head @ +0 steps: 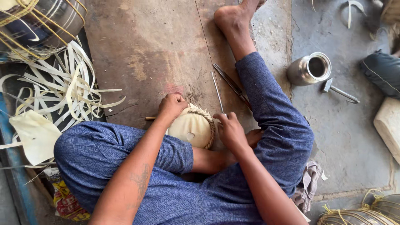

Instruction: The person sits on the floor and uses a metal tool to punch holes into the edge of a drum skin. They then use a knife to trim the excess skin around the rim of the drum. The person repeats this process of punching and trimming around the circumference of the drum.

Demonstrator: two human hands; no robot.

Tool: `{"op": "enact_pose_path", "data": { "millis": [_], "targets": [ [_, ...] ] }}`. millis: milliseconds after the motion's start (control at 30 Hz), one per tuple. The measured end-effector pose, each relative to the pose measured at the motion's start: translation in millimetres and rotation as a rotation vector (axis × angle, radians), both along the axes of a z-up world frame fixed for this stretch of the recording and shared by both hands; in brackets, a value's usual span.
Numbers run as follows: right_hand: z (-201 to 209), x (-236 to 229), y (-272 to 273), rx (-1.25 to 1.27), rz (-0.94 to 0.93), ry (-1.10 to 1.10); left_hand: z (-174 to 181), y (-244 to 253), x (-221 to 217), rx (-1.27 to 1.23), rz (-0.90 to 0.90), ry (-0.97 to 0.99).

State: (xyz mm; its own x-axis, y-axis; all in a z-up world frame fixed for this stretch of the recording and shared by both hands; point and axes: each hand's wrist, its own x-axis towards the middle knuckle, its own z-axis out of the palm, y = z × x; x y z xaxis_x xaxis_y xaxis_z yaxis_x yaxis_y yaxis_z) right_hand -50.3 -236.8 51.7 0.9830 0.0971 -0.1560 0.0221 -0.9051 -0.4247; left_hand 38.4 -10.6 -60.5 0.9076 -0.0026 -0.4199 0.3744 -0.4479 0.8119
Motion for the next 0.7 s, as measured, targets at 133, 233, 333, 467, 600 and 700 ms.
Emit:
{"op": "enact_pose_path", "data": {
  "millis": [133,233,333,467,600,700],
  "targets": [
    [-28,4,-6,-0.033,-0.020,0.026,-2,4,4,0.061,-0.020,-0.042],
    [-29,11,-8,-0.098,-0.021,-0.077,4,23,8,0.084,0.032,0.087],
    [-20,9,-2,-0.180,-0.042,-0.203,7,33,1,0.100,0.058,0.152],
    [-22,2,7,0.062,-0.030,-0.084,8,40,-29,0.186,-0.182,-0.127],
    [-32,-3,8,0.182,-0.001,-0.023,30,28,-28,0.259,-0.178,-0.077],
    [-30,-3,-1,0.151,-0.077,0.171,31,19,-26,0.342,-0.245,-0.185]
  ]
}}
